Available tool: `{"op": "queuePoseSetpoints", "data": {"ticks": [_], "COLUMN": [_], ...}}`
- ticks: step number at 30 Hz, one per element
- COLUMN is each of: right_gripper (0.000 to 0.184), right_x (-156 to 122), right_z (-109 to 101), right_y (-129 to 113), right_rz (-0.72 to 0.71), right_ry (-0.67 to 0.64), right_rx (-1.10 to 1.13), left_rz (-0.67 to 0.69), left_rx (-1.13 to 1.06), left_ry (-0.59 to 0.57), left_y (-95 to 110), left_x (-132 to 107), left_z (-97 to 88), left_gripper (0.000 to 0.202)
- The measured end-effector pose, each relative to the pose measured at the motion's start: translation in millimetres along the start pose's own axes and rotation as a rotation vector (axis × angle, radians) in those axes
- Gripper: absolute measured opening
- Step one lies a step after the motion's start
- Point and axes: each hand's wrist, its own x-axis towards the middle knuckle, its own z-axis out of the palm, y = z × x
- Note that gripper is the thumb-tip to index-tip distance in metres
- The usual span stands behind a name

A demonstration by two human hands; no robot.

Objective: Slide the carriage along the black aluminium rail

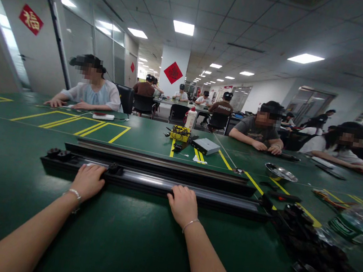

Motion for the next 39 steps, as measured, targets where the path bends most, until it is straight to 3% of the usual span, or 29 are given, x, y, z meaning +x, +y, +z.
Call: {"op": "queuePoseSetpoints", "data": {"ticks": [39], "right_gripper": [0.023], "right_x": [0.0], "right_z": [1.0], "right_y": [0.7], "right_rz": [0.006], "right_ry": [-0.005], "right_rx": [0.008], "left_rz": [-0.019], "left_rx": [-0.002], "left_ry": [-0.051], "left_y": [0.5], "left_x": [0.6], "left_z": [-1.1], "left_gripper": [0.043]}}
